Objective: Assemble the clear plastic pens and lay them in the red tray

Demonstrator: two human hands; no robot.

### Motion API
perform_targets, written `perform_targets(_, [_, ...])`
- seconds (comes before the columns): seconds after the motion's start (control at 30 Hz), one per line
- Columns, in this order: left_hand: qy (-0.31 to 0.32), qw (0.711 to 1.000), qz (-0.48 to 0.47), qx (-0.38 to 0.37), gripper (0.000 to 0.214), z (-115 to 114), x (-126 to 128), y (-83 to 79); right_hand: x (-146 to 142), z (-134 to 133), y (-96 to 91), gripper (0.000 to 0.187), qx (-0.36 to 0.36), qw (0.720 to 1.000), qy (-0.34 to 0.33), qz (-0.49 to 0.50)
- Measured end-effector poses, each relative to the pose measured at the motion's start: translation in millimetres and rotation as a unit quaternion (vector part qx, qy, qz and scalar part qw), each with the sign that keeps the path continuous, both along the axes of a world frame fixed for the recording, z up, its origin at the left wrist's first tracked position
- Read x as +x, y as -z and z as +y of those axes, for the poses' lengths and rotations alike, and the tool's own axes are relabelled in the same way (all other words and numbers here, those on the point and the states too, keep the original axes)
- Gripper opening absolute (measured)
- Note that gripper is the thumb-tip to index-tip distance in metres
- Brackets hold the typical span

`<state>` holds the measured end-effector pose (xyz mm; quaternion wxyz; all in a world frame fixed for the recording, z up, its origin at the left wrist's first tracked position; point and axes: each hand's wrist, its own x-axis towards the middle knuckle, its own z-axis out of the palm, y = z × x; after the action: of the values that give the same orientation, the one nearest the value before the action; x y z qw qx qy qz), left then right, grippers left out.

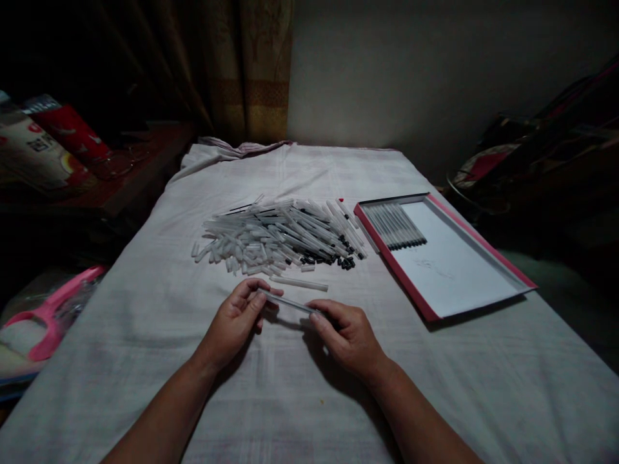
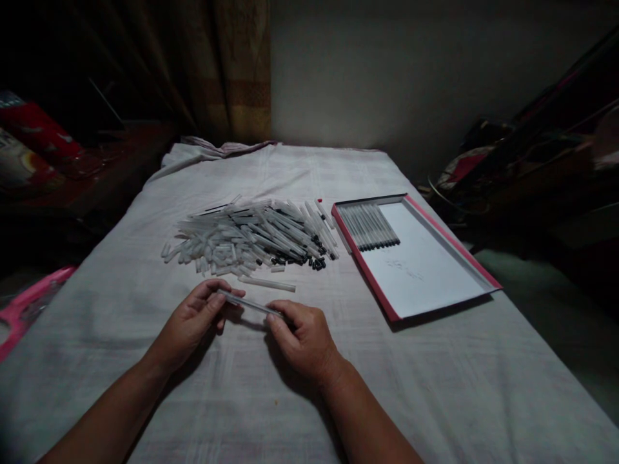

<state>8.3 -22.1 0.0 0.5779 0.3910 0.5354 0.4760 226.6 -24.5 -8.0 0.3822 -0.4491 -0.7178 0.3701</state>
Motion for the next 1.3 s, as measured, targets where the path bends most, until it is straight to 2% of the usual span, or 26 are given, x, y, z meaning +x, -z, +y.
perform_targets(0.13, [0.036, 0.998, 0.023, -0.055, 0.042, -0.8, -2.7, 2.4, 10.0, 4.2, -7.1, 0.024, -0.063, 0.995, -0.058, -0.059])
perform_targets(0.37, [0.115, 0.987, 0.046, -0.101, 0.041, -1.6, -13.4, 3.3, 18.2, 6.9, -9.2, 0.024, -0.028, 0.995, -0.067, -0.072])
perform_targets(0.5, [0.174, 0.979, 0.077, -0.076, 0.036, -2.9, -18.8, -1.1, 18.2, 6.5, -9.2, 0.024, -0.056, 0.991, -0.088, -0.080])
perform_targets(0.63, [0.229, 0.959, 0.168, -0.025, 0.034, -5.2, -20.2, -9.2, 19.3, 7.2, -11.3, 0.025, -0.066, 0.989, -0.102, -0.082])
perform_targets(0.83, [0.240, 0.932, 0.267, 0.043, 0.040, -5.5, -17.4, -17.5, 20.3, 8.6, -11.4, 0.027, -0.082, 0.988, -0.114, -0.068])
perform_targets(1.3, [0.265, 0.909, 0.315, 0.066, 0.037, -4.1, -17.7, -13.7, 16.1, 9.1, -12.1, 0.030, -0.066, 0.986, -0.135, -0.078])
